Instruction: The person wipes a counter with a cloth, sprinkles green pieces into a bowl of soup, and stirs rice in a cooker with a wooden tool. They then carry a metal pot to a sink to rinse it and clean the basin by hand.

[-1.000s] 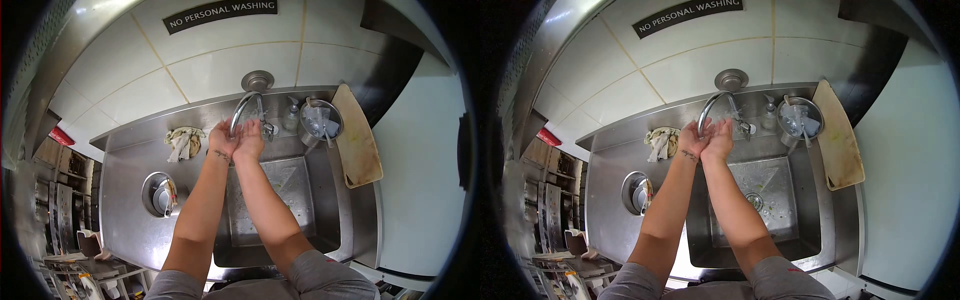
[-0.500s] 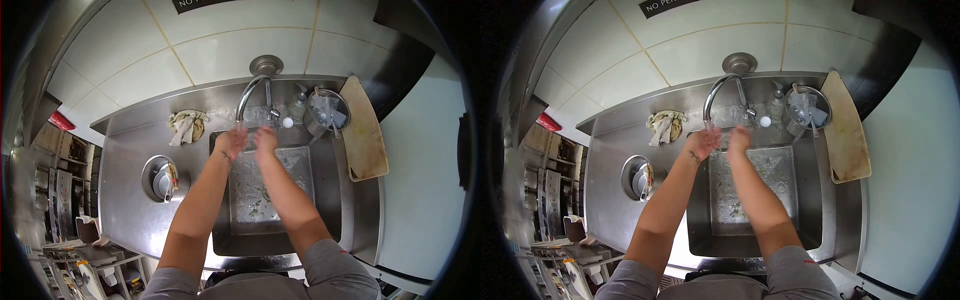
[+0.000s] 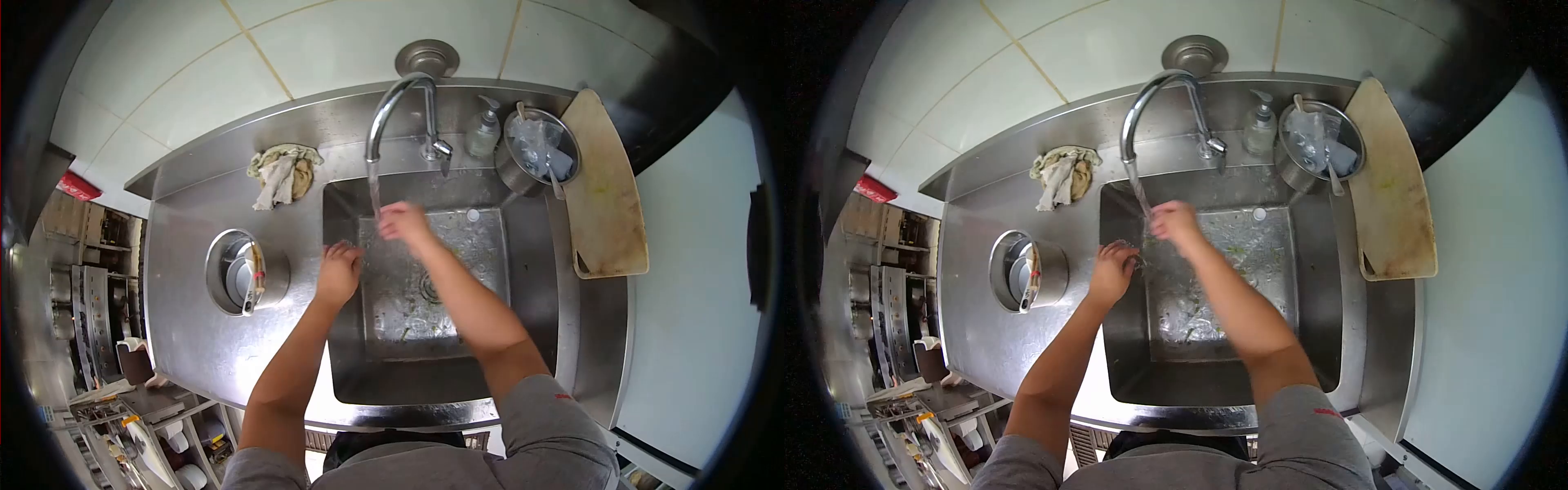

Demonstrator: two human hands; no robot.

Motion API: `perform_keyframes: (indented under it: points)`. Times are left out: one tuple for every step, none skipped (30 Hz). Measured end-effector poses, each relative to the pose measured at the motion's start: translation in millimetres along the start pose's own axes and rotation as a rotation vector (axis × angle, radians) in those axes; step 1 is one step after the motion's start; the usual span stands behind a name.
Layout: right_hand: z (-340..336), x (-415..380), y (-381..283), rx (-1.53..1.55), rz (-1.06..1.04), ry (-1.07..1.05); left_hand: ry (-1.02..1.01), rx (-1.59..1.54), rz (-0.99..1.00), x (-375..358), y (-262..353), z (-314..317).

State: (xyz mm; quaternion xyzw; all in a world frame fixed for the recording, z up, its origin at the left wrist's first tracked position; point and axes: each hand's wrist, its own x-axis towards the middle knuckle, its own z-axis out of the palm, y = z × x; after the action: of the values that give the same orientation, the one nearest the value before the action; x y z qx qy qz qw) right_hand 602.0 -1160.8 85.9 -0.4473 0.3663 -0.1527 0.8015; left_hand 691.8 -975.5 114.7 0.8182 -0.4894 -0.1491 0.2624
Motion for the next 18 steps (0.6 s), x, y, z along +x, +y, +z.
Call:
perform_keyframes:
  points:
    - [14.9, -8.6, 3.8, 0.133, 0.081, -0.147, 0.000, 0.188, 0.119, -8.3, -1.9, -2.1]
    - [20.8, -13.7, 9.2, 0.283, 0.126, -0.291, 0.005, 0.378, 0.240, -14.7, -4.2, -2.5]
    - [29.3, -14.2, 11.2, 0.296, 0.196, -0.312, 0.003, 0.376, 0.245, -20.1, -6.9, -1.1]
    - [27.5, -11.6, 14.1, 0.178, 0.182, -0.260, -0.069, 0.318, 0.187, -24.8, -9.2, -1.4]
    - [27.1, -7.7, 12.7, 0.060, 0.164, -0.208, -0.137, 0.262, 0.131, -23.4, -11.8, -1.7]
    - [20.1, 2.3, 11.9, -0.158, -0.043, -0.005, -0.070, 0.235, 0.167, -19.6, -13.4, 0.3]
    - [5.8, 16.0, 12.5, -0.372, -0.249, 0.202, -0.070, 0.239, 0.170, -12.8, -3.4, -0.9]
    - [-11.7, 24.4, 5.5, -0.342, -0.396, 0.439, -0.033, -0.128, -0.060, -0.5, 14.4, -4.1]
    - [-35.3, 39.0, -0.3, -0.346, -0.487, 0.680, 0.007, -0.496, -0.289, 13.1, 25.1, -7.1]
    - [-57.8, 48.0, -14.2, -0.296, -0.509, 0.802, 0.053, -0.524, -0.212, 29.4, 12.9, 4.7]
    - [-79.9, 60.3, -19.7, -0.316, -0.502, 0.862, 0.053, -0.523, -0.215, 44.1, 22.4, 1.4]
    - [-97.7, 68.8, -20.6, -0.337, -0.496, 0.925, -0.014, -0.801, -0.350, 59.4, 39.8, -3.1]
    - [-107.2, 64.7, -25.2, -0.339, -0.493, 0.930, -0.089, -1.079, -0.487, 67.5, 50.1, -4.4]
    - [-114.8, 57.1, -33.9, -0.475, -0.466, 0.902, -0.097, -1.082, -0.487, 70.4, 51.6, -2.9]
    - [-122.2, 49.6, -42.1, -0.608, -0.437, 0.871, -0.138, -1.104, -0.517, 73.6, 52.7, -1.5]
    - [-129.8, 37.4, -40.6, -0.578, -0.472, 0.802, -0.180, -1.124, -0.546, 77.3, 52.4, 0.9]
    - [-136.3, 36.0, -36.3, -0.578, -0.470, 0.809, -0.187, -1.124, -0.544, 73.6, 46.9, 3.6]
    - [-142.1, 37.5, -32.0, -0.617, -0.597, 0.857, -0.198, -0.641, -0.338, 62.0, 37.0, 3.8]
